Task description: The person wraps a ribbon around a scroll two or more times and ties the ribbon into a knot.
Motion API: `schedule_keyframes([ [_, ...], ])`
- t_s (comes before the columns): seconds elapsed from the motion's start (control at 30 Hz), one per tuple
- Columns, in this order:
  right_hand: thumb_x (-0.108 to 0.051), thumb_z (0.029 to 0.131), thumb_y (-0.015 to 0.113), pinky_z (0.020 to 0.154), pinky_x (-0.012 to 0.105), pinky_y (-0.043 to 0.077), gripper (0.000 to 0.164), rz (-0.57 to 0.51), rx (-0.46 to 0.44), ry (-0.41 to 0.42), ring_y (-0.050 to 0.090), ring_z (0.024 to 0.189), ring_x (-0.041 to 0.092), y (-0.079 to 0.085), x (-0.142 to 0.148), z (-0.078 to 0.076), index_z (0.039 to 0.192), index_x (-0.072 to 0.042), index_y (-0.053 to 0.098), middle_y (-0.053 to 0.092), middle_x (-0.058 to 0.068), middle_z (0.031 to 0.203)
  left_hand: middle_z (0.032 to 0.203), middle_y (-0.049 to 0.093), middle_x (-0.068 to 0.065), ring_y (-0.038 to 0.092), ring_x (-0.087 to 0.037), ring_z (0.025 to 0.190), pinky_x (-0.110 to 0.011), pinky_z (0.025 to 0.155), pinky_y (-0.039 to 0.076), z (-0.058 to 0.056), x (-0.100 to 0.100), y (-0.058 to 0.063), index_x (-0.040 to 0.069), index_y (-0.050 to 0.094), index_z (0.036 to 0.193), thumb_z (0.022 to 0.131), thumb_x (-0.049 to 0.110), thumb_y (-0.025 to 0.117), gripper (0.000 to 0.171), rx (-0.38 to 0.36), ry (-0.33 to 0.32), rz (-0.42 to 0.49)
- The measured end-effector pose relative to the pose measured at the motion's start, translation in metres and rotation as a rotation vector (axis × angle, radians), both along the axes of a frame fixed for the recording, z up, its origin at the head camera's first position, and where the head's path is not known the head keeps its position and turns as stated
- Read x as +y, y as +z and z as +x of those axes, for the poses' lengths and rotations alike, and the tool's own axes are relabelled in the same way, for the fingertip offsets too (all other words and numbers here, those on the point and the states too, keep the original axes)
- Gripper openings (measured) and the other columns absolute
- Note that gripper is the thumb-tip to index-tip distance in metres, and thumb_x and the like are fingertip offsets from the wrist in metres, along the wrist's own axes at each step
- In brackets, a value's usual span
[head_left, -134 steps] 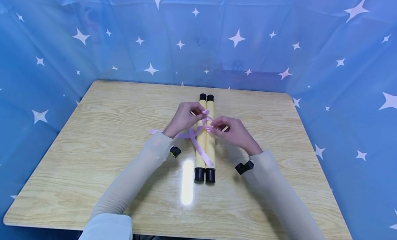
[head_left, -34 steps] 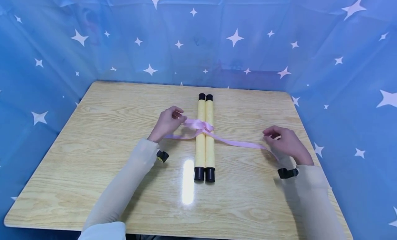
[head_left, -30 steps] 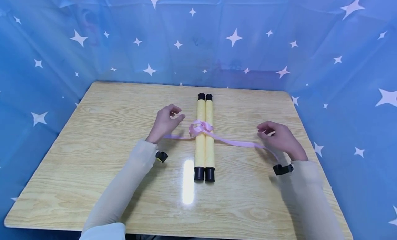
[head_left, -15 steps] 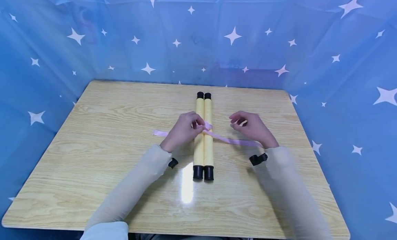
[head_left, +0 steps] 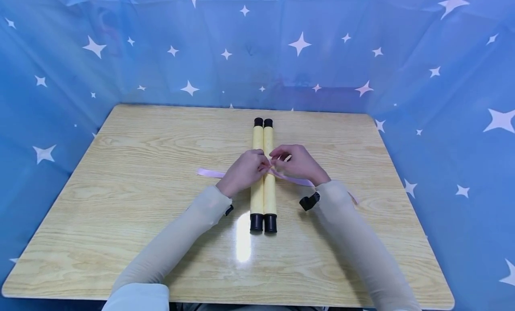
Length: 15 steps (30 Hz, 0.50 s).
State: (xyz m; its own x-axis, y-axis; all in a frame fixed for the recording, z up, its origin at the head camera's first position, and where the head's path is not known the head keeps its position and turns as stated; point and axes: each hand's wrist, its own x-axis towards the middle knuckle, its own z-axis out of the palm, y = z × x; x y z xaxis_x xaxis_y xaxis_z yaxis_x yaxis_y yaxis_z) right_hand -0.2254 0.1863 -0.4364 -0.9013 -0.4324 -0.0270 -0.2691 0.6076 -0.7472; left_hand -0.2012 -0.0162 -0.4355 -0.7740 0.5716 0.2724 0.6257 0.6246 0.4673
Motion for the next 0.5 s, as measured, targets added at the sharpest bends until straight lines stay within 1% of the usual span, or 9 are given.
schedule_keyframes([
  [0.1,-0.027,0.092,0.065,0.069,0.033,0.051,0.023,-0.014,-0.01,0.011,0.061,0.084,0.018,-0.004,-0.005,-0.002,0.11,-0.014,0.073,0.068,0.0,0.091,0.091,0.065,-0.003,0.058,-0.011,0.079,-0.019,0.07,0.048,-0.001,-0.002,-0.002,0.004,0.078,0.096,0.085,0.005,0.073,0.013,0.013,-0.006,-0.02],
  [0.23,-0.025,0.093,0.065,0.069,0.033,0.05,0.014,-0.016,-0.009,0.022,0.061,0.08,0.017,-0.008,-0.009,-0.004,0.099,-0.017,0.075,0.069,-0.001,0.086,0.09,0.064,-0.003,0.058,-0.011,0.078,-0.018,0.071,0.049,-0.004,-0.003,-0.005,0.004,0.079,0.097,0.086,0.006,0.072,0.012,0.009,-0.017,-0.049],
  [0.33,-0.026,0.093,0.066,0.068,0.034,0.049,0.01,-0.025,-0.025,0.003,0.06,0.079,0.018,-0.011,-0.008,-0.006,0.094,-0.019,0.075,0.069,-0.002,0.084,0.088,0.063,-0.002,0.057,-0.011,0.077,-0.018,0.07,0.048,-0.007,-0.005,-0.008,0.006,0.079,0.095,0.088,0.007,0.072,0.01,0.004,-0.005,-0.061],
  [0.4,-0.026,0.093,0.067,0.066,0.035,0.05,0.01,-0.047,-0.049,-0.026,0.06,0.08,0.019,-0.012,-0.006,-0.006,0.093,-0.021,0.075,0.068,-0.001,0.085,0.087,0.062,-0.001,0.056,-0.01,0.076,-0.018,0.068,0.048,-0.008,-0.006,-0.009,0.006,0.078,0.094,0.088,0.008,0.073,0.009,-0.016,0.019,-0.043],
  [0.5,-0.027,0.093,0.067,0.066,0.036,0.05,0.01,-0.073,-0.077,-0.082,0.06,0.083,0.021,-0.012,-0.003,-0.005,0.095,-0.021,0.074,0.068,0.002,0.089,0.085,0.064,-0.001,0.057,-0.01,0.074,-0.017,0.065,0.048,-0.012,-0.008,-0.01,0.005,0.077,0.092,0.088,0.007,0.072,0.007,-0.045,0.047,0.022],
])
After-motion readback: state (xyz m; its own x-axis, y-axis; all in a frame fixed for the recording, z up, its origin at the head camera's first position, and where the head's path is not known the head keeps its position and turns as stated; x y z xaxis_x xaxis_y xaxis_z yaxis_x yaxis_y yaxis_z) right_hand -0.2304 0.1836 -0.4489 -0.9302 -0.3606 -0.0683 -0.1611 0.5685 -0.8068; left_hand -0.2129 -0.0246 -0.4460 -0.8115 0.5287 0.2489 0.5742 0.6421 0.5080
